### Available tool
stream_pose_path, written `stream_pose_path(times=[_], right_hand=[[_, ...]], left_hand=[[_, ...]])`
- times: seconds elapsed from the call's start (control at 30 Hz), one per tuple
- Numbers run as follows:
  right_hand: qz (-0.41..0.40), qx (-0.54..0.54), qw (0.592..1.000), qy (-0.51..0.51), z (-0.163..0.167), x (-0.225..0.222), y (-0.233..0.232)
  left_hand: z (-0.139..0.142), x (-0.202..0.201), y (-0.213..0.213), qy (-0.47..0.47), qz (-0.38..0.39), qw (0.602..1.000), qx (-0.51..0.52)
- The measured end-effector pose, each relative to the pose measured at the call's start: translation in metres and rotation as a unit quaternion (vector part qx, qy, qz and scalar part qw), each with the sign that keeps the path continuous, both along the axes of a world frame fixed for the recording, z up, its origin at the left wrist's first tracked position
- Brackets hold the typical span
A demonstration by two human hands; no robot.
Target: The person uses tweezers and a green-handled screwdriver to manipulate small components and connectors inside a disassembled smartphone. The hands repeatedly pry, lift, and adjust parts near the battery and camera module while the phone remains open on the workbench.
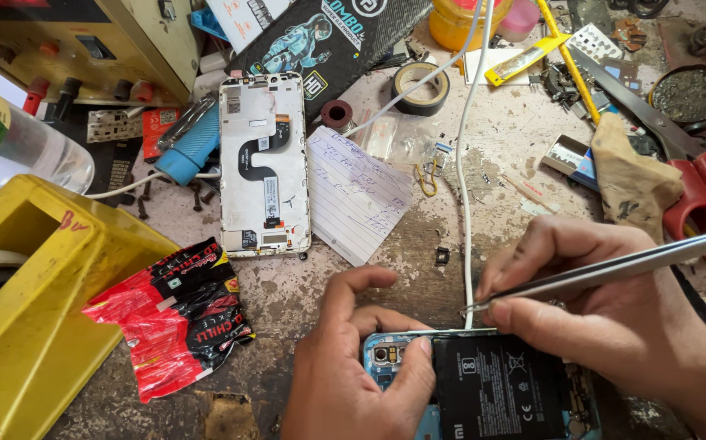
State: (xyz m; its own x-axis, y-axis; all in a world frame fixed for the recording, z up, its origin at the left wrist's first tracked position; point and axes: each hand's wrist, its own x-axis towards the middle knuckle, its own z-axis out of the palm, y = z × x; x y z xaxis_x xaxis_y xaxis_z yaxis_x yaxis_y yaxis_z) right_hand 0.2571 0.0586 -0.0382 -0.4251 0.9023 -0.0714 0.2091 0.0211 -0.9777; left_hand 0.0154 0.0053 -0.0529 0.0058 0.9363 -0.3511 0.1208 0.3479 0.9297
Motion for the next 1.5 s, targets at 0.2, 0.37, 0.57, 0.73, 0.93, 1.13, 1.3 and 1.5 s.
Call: stream_pose_path(times=[0.2,0.37,0.57,0.73,0.93,1.13,1.3,1.5], right_hand=[[0.081,0.033,0.991,-0.101,0.003,0.001,0.008],[0.101,0.037,0.993,-0.041,0.002,0.007,0.013],[-0.005,0.026,1.000,-0.001,0.002,0.019,0.029],[-0.005,0.085,0.996,0.034,0.001,0.022,0.026],[0.006,0.112,0.993,-0.032,-0.009,0.010,0.024],[0.016,0.111,0.993,-0.022,-0.017,0.006,0.023],[0.013,0.102,0.994,-0.024,-0.019,0.007,0.023],[0.014,0.101,0.995,-0.021,-0.021,0.008,0.025]], left_hand=[[0.001,-0.015,0.012,0.055,-0.130,0.982,0.122],[0.018,-0.021,0.028,0.069,-0.221,0.964,0.132],[0.035,-0.007,0.058,0.147,-0.256,0.954,0.050],[0.035,0.001,0.085,0.156,-0.237,0.956,0.077],[0.027,-0.006,0.085,0.150,-0.235,0.959,0.046],[0.016,-0.016,0.083,0.066,-0.230,0.956,0.168],[0.006,-0.017,0.081,0.050,-0.219,0.951,0.212],[0.004,-0.016,0.080,0.068,-0.220,0.949,0.217]])
